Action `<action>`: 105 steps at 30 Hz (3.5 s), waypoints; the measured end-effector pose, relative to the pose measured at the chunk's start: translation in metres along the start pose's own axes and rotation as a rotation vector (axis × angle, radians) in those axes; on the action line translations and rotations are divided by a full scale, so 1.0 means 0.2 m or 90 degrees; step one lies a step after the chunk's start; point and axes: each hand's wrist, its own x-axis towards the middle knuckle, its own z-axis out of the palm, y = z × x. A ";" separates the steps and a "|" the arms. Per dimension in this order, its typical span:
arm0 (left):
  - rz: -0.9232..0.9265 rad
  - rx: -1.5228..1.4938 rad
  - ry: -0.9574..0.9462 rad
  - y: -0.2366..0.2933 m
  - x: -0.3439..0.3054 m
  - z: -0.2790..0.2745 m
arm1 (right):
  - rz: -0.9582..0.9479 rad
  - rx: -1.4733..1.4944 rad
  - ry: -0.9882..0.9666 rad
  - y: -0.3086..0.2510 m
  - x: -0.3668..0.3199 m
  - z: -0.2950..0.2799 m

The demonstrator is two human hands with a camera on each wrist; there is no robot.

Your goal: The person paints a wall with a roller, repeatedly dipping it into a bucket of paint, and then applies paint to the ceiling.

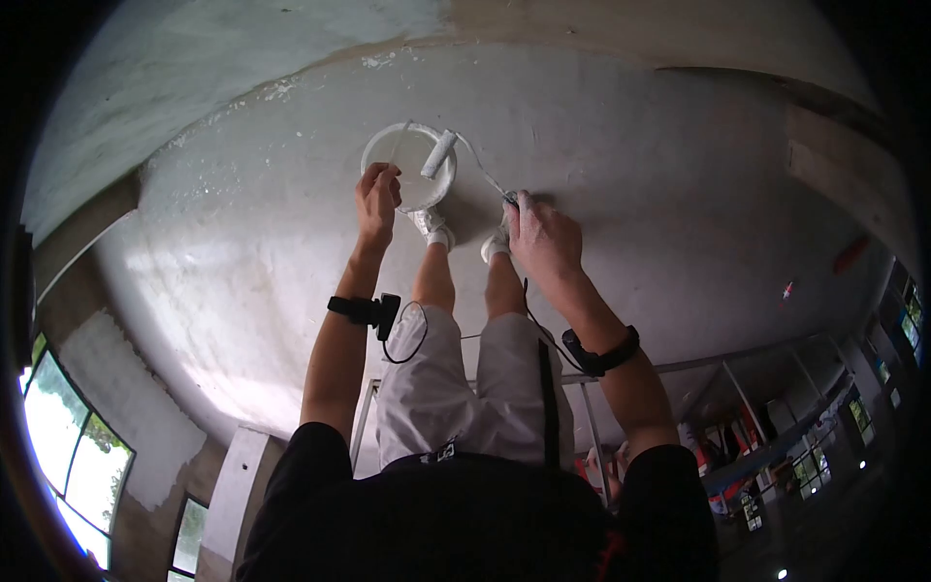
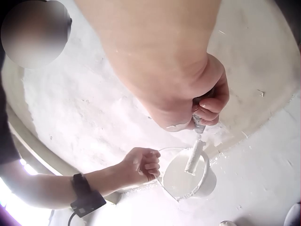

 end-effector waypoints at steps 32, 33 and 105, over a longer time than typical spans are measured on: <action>-0.018 -0.057 0.027 -0.11 -0.05 -0.15 | 0.045 0.692 0.437 -0.07 0.62 -0.08; -0.018 -0.067 0.026 -0.11 -0.05 -0.16 | 0.041 0.677 0.438 -0.10 0.63 -0.11; -0.003 -0.026 0.069 -0.21 0.08 -0.45 | 0.102 0.922 0.306 -0.27 0.80 -0.29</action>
